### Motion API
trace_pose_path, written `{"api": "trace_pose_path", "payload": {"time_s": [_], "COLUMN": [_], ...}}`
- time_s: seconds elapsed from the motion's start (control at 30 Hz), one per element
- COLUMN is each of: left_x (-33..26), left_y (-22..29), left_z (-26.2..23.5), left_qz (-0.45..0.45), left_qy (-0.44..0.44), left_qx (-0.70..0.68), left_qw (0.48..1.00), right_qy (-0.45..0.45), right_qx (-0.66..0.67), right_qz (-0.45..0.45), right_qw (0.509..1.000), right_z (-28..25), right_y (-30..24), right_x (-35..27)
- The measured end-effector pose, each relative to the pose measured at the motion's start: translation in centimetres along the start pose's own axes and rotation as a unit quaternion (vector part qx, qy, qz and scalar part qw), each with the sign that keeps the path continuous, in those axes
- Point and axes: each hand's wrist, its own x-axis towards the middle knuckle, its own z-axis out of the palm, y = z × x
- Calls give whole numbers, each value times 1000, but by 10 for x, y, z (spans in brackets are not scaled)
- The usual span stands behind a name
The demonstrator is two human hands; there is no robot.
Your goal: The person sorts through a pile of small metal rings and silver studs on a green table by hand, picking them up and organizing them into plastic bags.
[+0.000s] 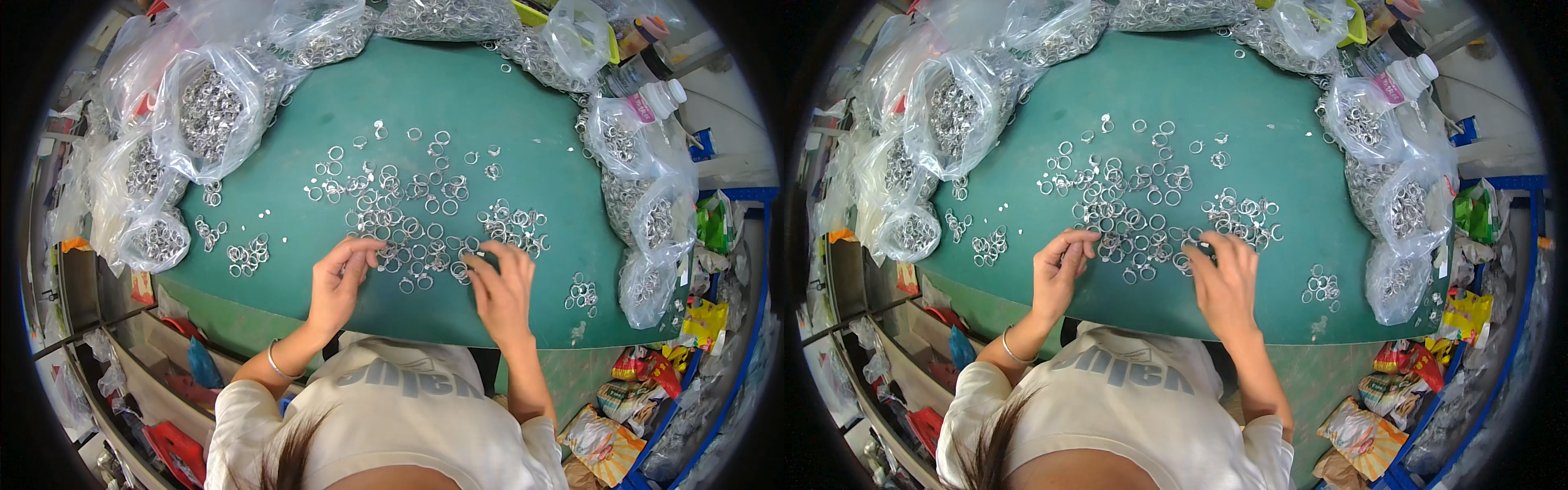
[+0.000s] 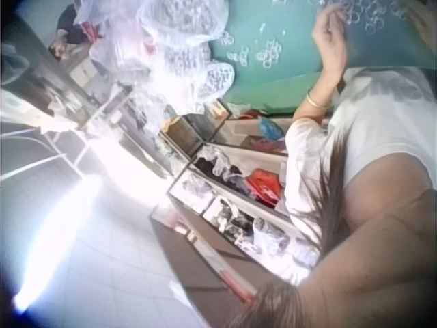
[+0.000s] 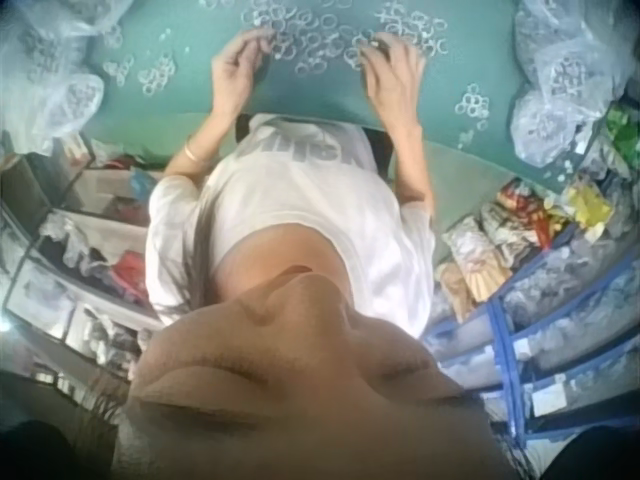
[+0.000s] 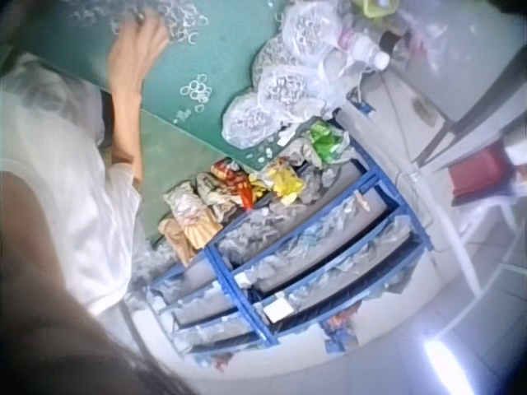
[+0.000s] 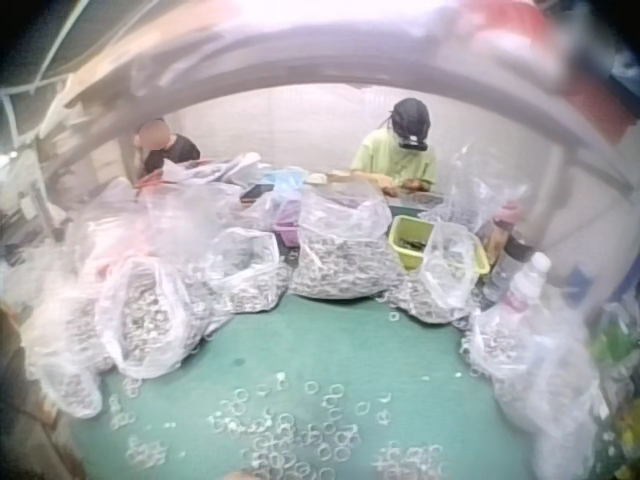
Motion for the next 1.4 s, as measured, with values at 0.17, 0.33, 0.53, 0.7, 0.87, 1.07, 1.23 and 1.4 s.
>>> {"api": "trace_pose_path", "payload": {"time_s": [0.17, 0.33, 0.53, 0.7, 0.87, 1.07, 1.23, 1.4], "left_x": [-8, -30, -76, -162, -259, -257, -270, -288], "left_y": [3, 70, 160, 202, 213, 183, 171, 194], "left_z": [-7, -33, -61, -81, -137, -106, -92, -97], "left_qz": [14, 83, 342, 444, 577, 560, 532, 565], "left_qy": [-113, -463, -690, -670, -720, -656, -617, -625], "left_qx": [149, 13, 58, 115, -40, -3, 149, 20], "left_qw": [982, 882, 636, 585, 385, 505, 561, 538], "right_qy": [13, 25, -199, -440, -472, -272, -271, -183], "right_qx": [-29, -27, 212, 544, 266, 441, 450, 496], "right_qz": [26, 61, -5, -416, -606, -738, -718, -745], "right_qw": [999, 997, 957, 581, 583, 432, 456, 407], "right_z": [6, -2, -54, -151, -236, -243, -235, -233], "right_y": [10, 5, -11, -72, -134, -103, -114, -118], "right_x": [-2, -10, -14, -19, -71, -123, -122, -99]}}
